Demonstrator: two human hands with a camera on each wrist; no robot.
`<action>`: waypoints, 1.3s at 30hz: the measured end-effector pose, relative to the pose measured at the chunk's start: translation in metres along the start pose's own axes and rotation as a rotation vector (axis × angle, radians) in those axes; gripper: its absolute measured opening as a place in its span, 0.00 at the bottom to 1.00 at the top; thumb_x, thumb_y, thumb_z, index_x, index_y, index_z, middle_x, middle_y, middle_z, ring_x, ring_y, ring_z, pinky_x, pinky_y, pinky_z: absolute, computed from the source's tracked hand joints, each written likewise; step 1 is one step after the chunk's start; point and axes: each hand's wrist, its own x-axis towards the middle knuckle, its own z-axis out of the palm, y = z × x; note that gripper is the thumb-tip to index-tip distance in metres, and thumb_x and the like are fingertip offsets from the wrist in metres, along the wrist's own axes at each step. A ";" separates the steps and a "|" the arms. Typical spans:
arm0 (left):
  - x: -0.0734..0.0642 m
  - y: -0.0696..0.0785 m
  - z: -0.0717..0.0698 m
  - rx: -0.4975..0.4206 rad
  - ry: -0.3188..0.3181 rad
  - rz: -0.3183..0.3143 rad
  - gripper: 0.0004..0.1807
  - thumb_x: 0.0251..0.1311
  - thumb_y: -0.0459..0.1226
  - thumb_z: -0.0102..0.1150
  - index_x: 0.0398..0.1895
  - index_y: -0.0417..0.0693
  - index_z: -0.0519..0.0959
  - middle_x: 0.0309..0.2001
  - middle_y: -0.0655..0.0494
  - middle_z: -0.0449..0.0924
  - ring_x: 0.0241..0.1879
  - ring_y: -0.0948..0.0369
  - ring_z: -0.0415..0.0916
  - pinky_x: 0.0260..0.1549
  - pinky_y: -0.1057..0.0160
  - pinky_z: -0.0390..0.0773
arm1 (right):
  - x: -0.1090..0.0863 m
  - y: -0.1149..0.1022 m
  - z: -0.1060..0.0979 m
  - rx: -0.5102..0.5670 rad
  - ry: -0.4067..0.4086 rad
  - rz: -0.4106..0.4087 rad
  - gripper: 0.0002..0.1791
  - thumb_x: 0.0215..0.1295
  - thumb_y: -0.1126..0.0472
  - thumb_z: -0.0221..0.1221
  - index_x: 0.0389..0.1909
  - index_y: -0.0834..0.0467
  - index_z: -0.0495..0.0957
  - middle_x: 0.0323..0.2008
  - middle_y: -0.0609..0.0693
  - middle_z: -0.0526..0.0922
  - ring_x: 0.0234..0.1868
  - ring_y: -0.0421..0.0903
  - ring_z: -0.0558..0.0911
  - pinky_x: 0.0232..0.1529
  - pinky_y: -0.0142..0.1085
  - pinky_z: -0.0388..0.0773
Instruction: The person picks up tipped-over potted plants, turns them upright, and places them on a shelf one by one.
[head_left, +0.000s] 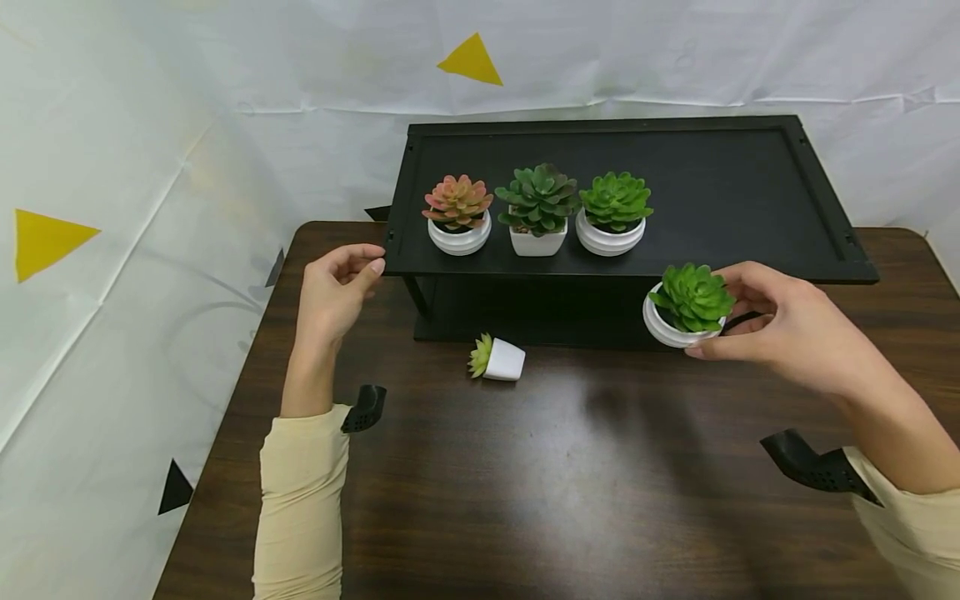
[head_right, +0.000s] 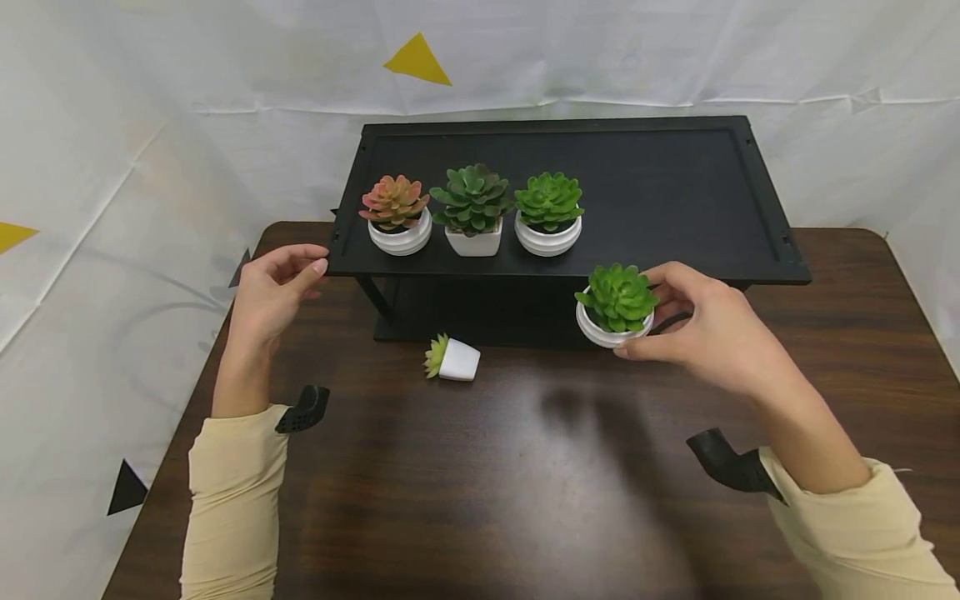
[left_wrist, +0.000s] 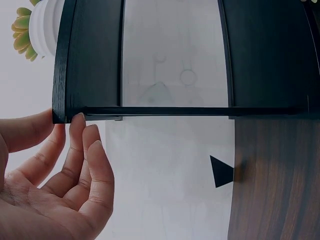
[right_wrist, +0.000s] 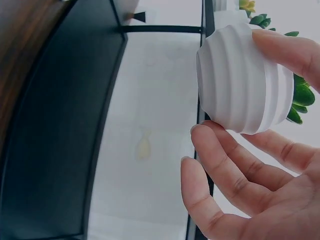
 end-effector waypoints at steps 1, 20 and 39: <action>0.000 0.000 0.000 0.000 0.000 -0.001 0.13 0.61 0.37 0.55 0.47 0.38 0.77 0.32 0.54 0.74 0.31 0.62 0.73 0.37 0.61 0.75 | 0.001 -0.001 -0.001 -0.010 0.003 0.009 0.33 0.44 0.57 0.72 0.53 0.58 0.68 0.34 0.51 0.80 0.29 0.38 0.79 0.26 0.30 0.73; 0.001 0.000 0.000 -0.003 -0.001 0.008 0.13 0.61 0.36 0.55 0.47 0.38 0.77 0.33 0.52 0.74 0.31 0.62 0.73 0.32 0.68 0.74 | 0.020 -0.007 -0.027 -0.072 0.048 0.084 0.33 0.45 0.55 0.71 0.51 0.58 0.68 0.29 0.47 0.80 0.29 0.36 0.76 0.27 0.30 0.67; 0.001 0.000 0.000 -0.007 0.006 0.008 0.13 0.61 0.36 0.56 0.46 0.38 0.78 0.32 0.54 0.74 0.31 0.63 0.73 0.35 0.63 0.75 | 0.040 -0.004 -0.033 -0.048 0.044 0.108 0.33 0.46 0.54 0.71 0.51 0.61 0.67 0.28 0.46 0.79 0.30 0.37 0.75 0.28 0.29 0.69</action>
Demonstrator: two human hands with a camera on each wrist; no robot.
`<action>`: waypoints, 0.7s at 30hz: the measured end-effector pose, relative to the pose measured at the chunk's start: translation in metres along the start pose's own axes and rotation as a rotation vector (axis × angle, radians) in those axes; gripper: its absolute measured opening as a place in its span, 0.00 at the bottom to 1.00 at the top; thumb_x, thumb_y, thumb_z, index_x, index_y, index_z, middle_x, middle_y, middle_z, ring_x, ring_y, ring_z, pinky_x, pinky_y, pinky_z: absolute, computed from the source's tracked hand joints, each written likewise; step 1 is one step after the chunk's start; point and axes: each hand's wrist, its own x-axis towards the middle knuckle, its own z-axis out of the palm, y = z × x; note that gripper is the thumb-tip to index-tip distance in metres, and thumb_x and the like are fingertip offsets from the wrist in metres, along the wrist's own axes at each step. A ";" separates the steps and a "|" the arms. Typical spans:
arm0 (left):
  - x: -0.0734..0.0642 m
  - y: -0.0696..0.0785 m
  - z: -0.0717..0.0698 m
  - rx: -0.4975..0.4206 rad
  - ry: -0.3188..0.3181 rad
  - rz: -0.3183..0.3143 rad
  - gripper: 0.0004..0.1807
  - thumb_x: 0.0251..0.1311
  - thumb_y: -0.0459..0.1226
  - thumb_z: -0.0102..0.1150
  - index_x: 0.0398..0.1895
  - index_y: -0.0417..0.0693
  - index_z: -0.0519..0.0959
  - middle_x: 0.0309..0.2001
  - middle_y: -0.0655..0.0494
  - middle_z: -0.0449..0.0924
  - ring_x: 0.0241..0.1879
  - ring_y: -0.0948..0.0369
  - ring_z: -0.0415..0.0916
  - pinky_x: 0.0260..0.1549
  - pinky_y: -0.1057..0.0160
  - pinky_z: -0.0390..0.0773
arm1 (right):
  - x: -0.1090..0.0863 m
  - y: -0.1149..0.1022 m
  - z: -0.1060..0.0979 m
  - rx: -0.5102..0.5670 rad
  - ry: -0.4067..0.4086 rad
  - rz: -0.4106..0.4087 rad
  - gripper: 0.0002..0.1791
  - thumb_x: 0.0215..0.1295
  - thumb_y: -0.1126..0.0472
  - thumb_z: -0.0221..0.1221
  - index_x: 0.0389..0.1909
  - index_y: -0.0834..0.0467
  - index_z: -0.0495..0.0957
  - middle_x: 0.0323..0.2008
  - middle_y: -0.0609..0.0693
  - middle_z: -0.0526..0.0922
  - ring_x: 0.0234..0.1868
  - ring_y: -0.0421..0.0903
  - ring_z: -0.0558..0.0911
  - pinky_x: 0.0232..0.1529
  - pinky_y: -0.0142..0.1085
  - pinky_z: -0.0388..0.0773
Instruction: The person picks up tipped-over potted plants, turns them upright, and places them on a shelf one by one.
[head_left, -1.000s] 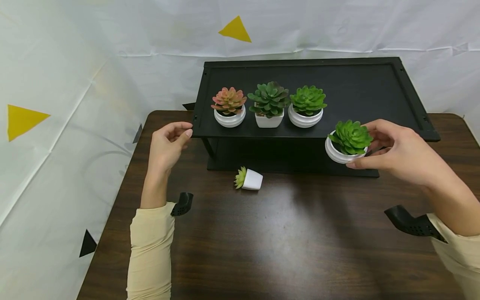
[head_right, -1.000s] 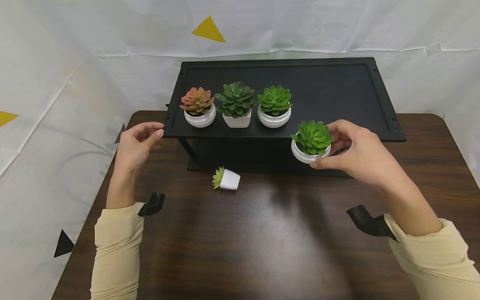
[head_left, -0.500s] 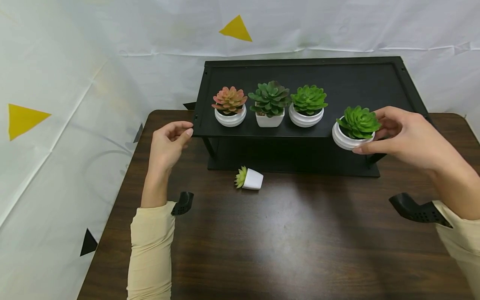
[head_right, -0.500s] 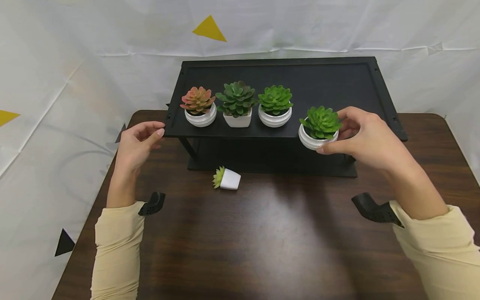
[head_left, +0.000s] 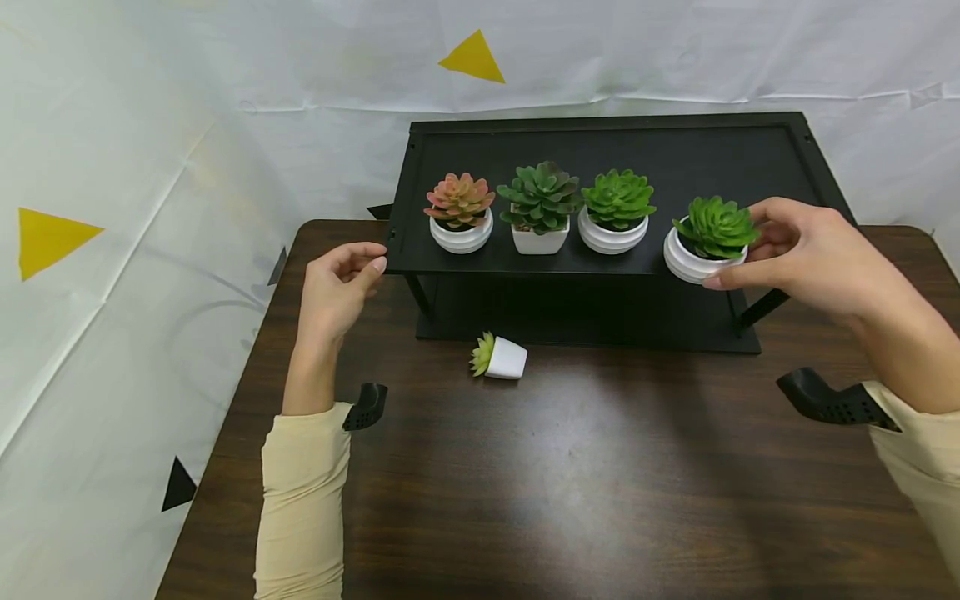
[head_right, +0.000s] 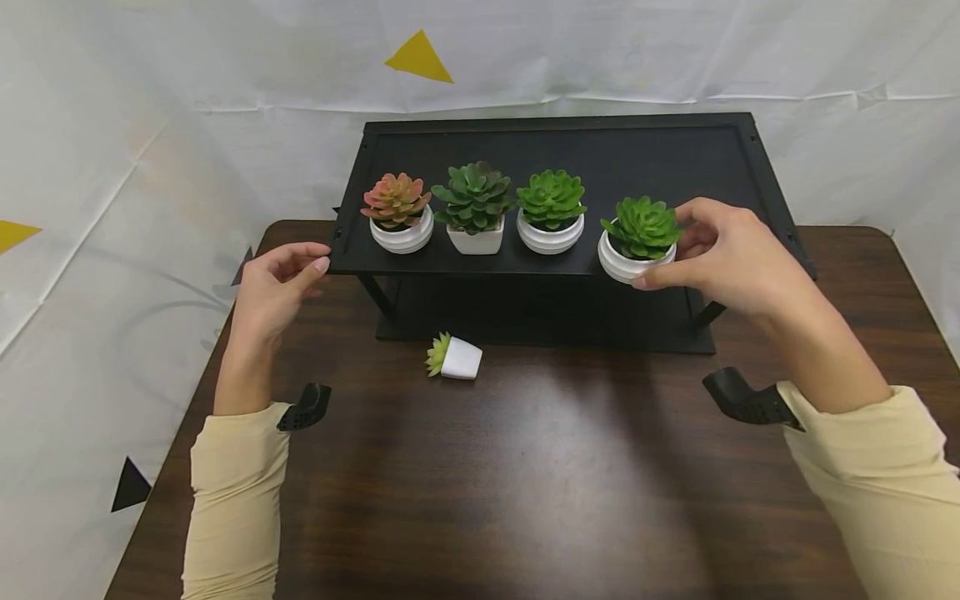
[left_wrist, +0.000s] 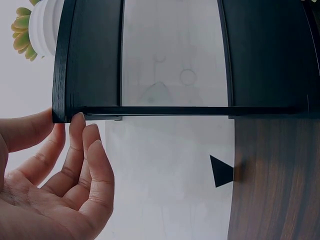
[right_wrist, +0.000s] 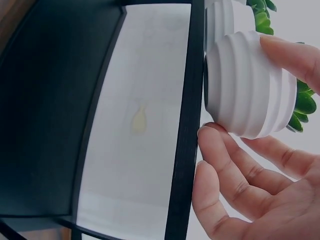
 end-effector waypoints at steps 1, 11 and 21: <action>0.000 0.000 0.000 -0.001 -0.001 0.000 0.13 0.61 0.36 0.56 0.46 0.38 0.78 0.32 0.54 0.74 0.31 0.63 0.73 0.35 0.63 0.75 | 0.001 0.000 -0.001 -0.003 -0.002 0.001 0.34 0.46 0.54 0.71 0.51 0.61 0.67 0.28 0.46 0.79 0.31 0.37 0.75 0.28 0.29 0.69; -0.001 0.002 0.000 0.007 -0.006 0.004 0.13 0.61 0.36 0.56 0.46 0.38 0.78 0.33 0.52 0.75 0.30 0.63 0.73 0.32 0.66 0.74 | 0.009 0.000 -0.004 -0.056 -0.049 0.031 0.39 0.46 0.48 0.70 0.55 0.60 0.64 0.33 0.51 0.78 0.33 0.41 0.73 0.32 0.37 0.69; -0.002 0.003 -0.001 0.009 -0.012 -0.001 0.13 0.61 0.37 0.56 0.46 0.39 0.78 0.33 0.52 0.74 0.31 0.62 0.73 0.31 0.69 0.73 | 0.017 0.002 -0.008 -0.113 -0.085 0.032 0.47 0.49 0.46 0.67 0.63 0.64 0.56 0.41 0.59 0.73 0.40 0.52 0.70 0.33 0.43 0.68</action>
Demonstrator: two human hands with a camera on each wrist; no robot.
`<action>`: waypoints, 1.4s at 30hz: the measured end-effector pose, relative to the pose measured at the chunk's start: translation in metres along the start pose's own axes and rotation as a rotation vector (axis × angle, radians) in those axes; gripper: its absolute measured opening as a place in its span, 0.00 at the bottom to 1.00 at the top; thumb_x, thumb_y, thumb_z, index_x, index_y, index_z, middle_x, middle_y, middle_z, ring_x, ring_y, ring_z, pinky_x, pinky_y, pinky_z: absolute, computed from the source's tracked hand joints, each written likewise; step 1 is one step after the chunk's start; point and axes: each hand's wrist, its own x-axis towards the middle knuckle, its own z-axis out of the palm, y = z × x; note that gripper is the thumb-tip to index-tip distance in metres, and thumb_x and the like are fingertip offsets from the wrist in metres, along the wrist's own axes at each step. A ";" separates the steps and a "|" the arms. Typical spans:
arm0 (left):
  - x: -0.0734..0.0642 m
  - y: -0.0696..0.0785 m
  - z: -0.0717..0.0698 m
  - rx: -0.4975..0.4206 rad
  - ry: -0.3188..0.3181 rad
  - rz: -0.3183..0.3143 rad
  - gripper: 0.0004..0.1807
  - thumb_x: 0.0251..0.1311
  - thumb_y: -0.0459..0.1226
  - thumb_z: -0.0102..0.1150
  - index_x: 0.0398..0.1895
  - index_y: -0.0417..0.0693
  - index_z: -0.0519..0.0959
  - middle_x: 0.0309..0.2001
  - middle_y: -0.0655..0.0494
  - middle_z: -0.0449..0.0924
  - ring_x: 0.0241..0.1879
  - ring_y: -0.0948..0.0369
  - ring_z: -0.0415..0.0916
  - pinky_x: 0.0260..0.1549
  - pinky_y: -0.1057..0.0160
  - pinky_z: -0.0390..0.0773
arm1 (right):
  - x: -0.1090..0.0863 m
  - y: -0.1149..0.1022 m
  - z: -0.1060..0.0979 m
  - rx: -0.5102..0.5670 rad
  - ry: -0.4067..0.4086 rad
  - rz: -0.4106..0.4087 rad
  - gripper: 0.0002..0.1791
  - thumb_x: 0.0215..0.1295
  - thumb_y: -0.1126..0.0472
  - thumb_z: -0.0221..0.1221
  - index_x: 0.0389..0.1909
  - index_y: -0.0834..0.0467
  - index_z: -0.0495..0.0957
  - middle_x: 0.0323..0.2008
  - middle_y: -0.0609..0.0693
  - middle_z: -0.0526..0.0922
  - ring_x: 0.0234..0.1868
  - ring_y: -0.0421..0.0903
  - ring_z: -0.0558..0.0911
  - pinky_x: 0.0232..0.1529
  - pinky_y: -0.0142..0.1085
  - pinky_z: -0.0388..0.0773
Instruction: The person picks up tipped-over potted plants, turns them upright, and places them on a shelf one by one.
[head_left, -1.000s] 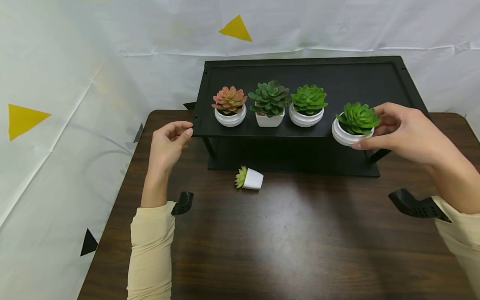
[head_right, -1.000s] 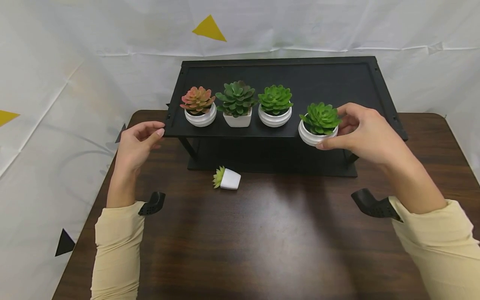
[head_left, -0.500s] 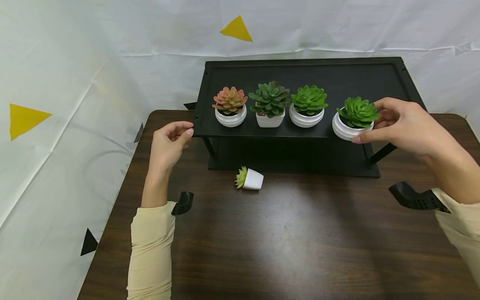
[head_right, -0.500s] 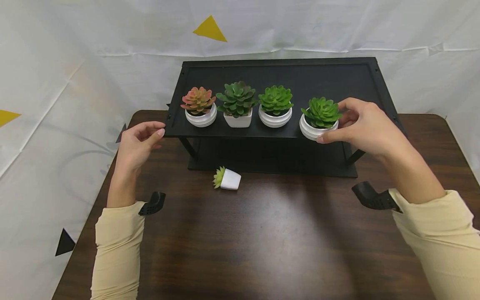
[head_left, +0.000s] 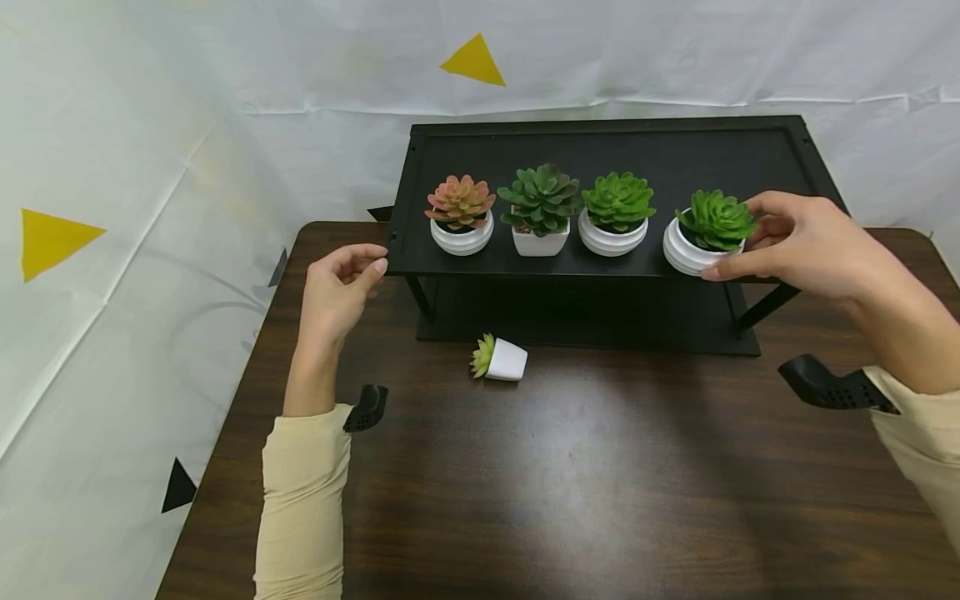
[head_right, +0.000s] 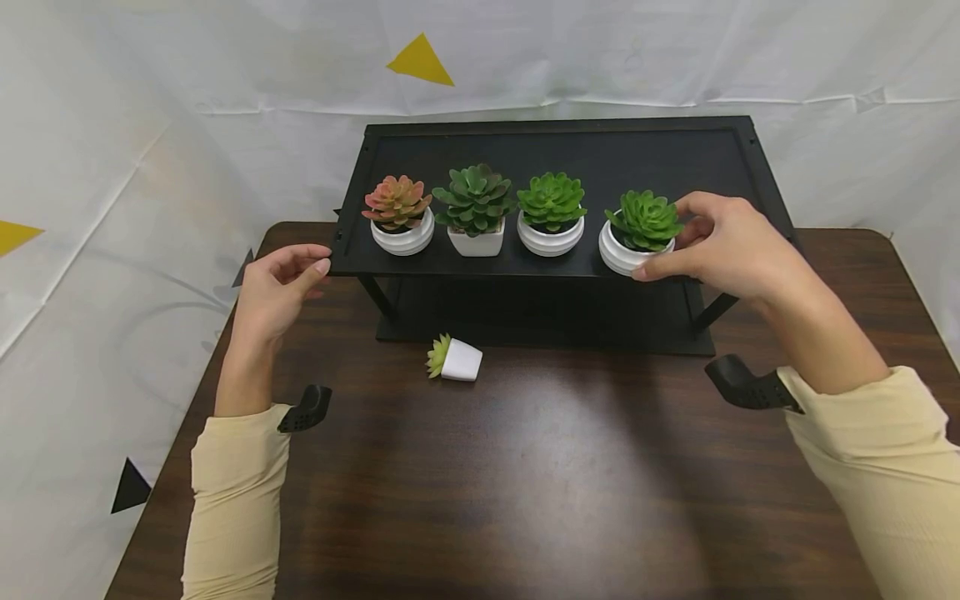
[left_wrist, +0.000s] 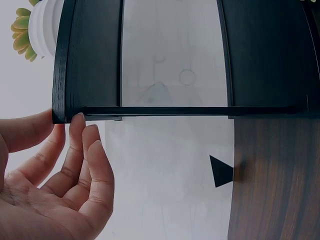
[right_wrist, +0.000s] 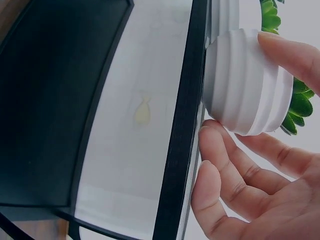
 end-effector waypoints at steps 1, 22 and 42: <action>0.000 0.000 0.000 0.000 0.000 0.000 0.13 0.61 0.37 0.56 0.46 0.39 0.78 0.33 0.52 0.74 0.31 0.62 0.73 0.31 0.69 0.73 | 0.000 0.000 -0.001 -0.008 0.001 -0.001 0.46 0.49 0.46 0.67 0.62 0.64 0.57 0.40 0.59 0.73 0.39 0.52 0.70 0.32 0.42 0.68; 0.001 -0.004 -0.001 0.008 0.013 0.000 0.13 0.61 0.36 0.56 0.46 0.38 0.78 0.32 0.54 0.74 0.31 0.62 0.73 0.32 0.68 0.74 | 0.012 -0.005 -0.015 -0.089 -0.133 -0.013 0.54 0.53 0.49 0.65 0.68 0.70 0.43 0.51 0.72 0.68 0.31 0.50 0.78 0.34 0.46 0.74; 0.002 -0.005 0.000 0.004 0.004 0.005 0.13 0.61 0.37 0.56 0.46 0.39 0.78 0.32 0.55 0.74 0.31 0.62 0.73 0.32 0.67 0.74 | 0.019 -0.005 -0.010 0.024 -0.050 -0.017 0.48 0.52 0.51 0.66 0.66 0.67 0.51 0.40 0.58 0.77 0.27 0.40 0.78 0.27 0.33 0.74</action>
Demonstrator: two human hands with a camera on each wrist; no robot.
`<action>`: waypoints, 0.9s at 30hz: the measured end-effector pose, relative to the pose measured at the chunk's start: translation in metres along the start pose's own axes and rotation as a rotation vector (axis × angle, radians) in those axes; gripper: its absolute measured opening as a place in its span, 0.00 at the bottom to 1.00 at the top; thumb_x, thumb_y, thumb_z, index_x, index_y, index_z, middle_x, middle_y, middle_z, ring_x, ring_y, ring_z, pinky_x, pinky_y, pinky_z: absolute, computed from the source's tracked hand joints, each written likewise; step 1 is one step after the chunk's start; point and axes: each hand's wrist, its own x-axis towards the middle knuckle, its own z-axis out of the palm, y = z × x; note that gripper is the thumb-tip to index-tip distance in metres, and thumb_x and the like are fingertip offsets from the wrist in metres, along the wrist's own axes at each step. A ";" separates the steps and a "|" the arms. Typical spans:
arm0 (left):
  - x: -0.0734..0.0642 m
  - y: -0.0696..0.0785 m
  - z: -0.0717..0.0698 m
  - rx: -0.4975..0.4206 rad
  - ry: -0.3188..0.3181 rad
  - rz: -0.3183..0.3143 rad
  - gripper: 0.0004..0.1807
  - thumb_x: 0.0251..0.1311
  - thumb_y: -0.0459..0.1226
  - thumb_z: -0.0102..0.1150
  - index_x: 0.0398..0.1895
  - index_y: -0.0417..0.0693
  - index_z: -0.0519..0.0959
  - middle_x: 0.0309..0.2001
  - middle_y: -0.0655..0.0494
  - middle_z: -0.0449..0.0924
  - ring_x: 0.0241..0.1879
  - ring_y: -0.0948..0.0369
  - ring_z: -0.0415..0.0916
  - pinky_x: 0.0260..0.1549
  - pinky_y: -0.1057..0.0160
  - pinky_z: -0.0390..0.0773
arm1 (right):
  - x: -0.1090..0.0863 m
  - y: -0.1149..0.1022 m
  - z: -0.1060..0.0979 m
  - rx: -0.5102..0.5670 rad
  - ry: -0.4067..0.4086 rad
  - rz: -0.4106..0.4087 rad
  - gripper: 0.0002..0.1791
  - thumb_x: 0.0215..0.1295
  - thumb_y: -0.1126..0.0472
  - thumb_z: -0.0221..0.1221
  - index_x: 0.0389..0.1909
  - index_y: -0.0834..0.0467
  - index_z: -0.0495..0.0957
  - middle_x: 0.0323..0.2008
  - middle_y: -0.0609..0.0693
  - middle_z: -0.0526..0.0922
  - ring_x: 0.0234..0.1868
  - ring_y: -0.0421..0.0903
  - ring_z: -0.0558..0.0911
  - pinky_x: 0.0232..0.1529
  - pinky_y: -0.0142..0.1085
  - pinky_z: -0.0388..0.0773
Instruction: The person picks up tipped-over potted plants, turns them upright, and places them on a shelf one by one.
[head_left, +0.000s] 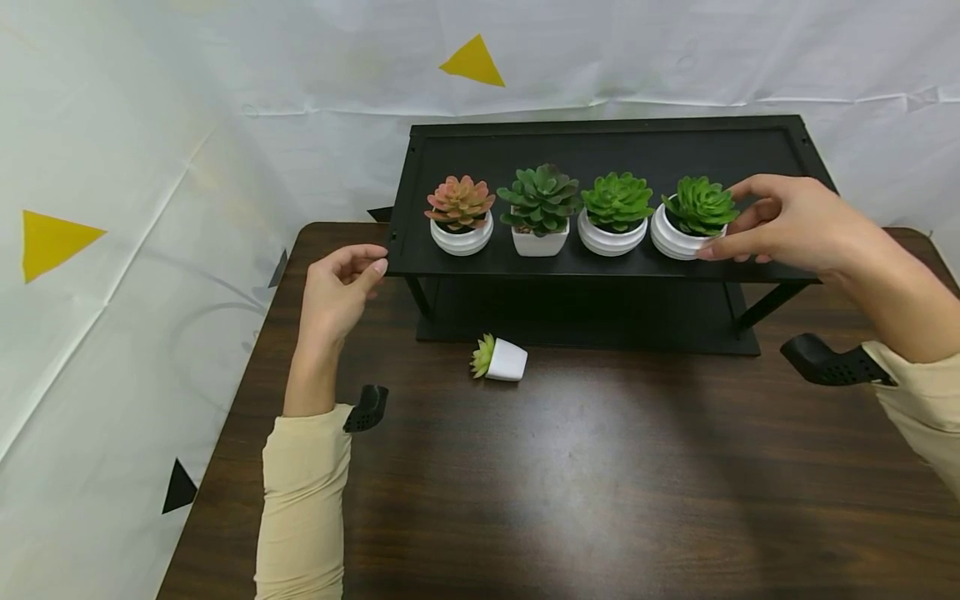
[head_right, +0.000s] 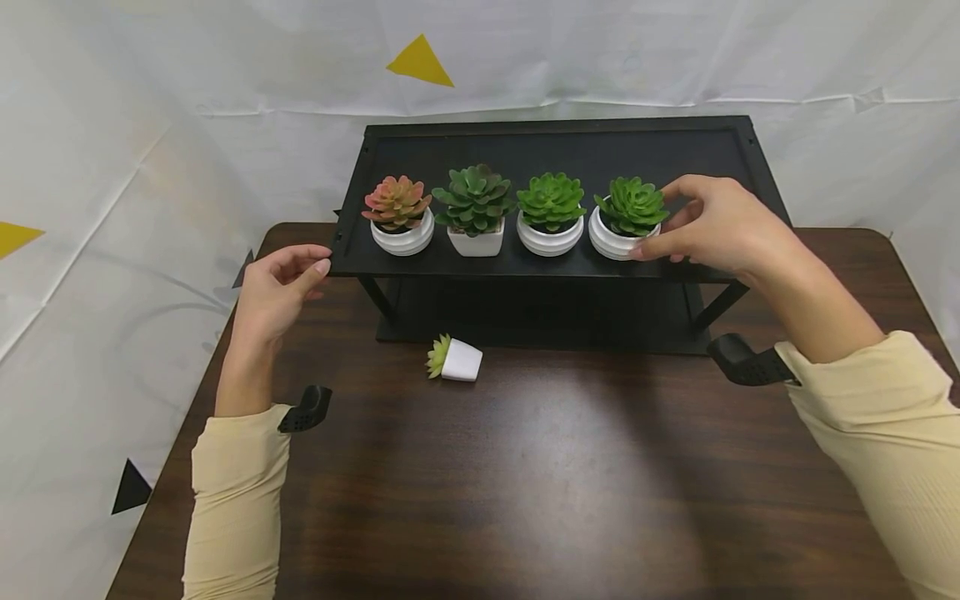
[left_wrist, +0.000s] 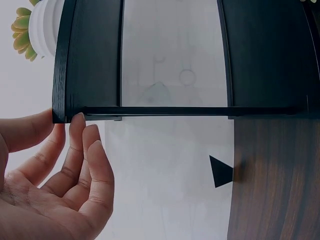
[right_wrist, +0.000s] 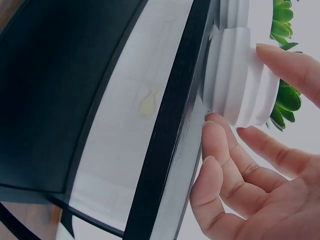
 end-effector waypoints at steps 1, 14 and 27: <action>0.000 0.000 0.000 0.002 0.000 0.001 0.13 0.61 0.37 0.56 0.46 0.39 0.78 0.32 0.55 0.75 0.31 0.62 0.73 0.32 0.67 0.74 | 0.000 0.000 0.000 0.005 0.003 -0.003 0.47 0.52 0.51 0.66 0.66 0.67 0.52 0.39 0.57 0.77 0.26 0.40 0.78 0.27 0.33 0.74; 0.000 0.004 0.001 -0.002 0.003 -0.008 0.13 0.61 0.37 0.56 0.46 0.39 0.78 0.32 0.54 0.74 0.30 0.63 0.73 0.31 0.68 0.74 | -0.003 0.004 -0.001 0.015 -0.016 -0.010 0.46 0.56 0.50 0.63 0.67 0.67 0.50 0.39 0.55 0.79 0.28 0.37 0.77 0.28 0.32 0.75; -0.001 0.004 0.000 -0.003 -0.004 -0.008 0.13 0.61 0.37 0.56 0.46 0.39 0.78 0.33 0.52 0.74 0.31 0.62 0.73 0.31 0.69 0.73 | -0.017 0.010 -0.001 0.006 0.001 -0.016 0.34 0.62 0.53 0.58 0.62 0.65 0.58 0.35 0.49 0.81 0.28 0.35 0.77 0.28 0.31 0.74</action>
